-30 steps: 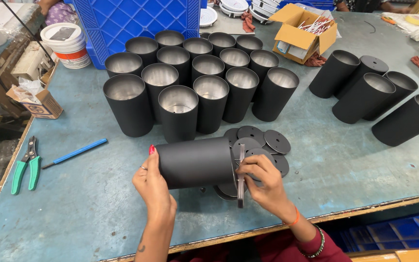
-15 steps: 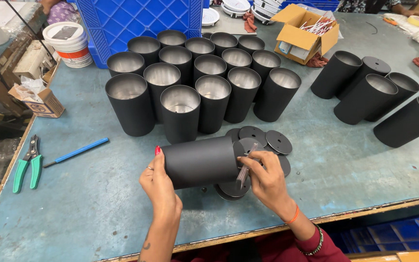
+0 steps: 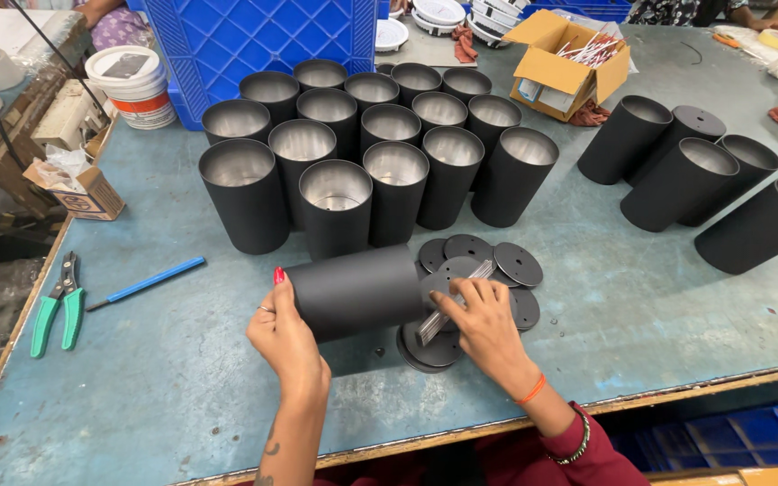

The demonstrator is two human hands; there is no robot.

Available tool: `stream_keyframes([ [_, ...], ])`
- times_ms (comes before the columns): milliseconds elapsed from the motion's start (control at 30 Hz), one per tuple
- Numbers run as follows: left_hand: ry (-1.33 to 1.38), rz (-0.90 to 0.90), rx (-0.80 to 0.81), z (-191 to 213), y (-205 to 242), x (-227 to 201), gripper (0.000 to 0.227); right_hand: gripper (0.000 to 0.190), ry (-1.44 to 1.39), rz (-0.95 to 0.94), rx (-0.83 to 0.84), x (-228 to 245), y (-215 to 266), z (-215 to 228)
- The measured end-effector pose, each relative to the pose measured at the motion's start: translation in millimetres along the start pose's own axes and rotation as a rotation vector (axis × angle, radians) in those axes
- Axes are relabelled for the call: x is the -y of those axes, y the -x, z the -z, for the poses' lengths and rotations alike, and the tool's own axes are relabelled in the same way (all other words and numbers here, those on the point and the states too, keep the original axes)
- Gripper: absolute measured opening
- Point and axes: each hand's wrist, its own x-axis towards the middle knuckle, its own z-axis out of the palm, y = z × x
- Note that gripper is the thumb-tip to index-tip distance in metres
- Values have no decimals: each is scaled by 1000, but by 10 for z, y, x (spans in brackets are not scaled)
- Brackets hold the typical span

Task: The person repeatedly picks up black cylindrical containers and circular metal discs, inserts a metal rod into the disc, and places the disc into the cylinder. The person then sets the cylinder aside and repeats the process with new items.

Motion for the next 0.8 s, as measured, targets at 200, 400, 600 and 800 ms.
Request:
stream_keyframes([
  [200,-222,-240,-48,3,-25,-242,35,64,-32,-55,-64,-50,97,28],
  [400,-917,-577,-212,126,-77,-509,43,67,-5,-177,-224,-226,358,128],
  [600,-1355,-980,-221,224,-202,-496,38,64,94,-294,-296,-563,690,131],
  [800,-1361,-1250,170,117,-218,-424,24,64,90,-366,-294,-781,858,86],
])
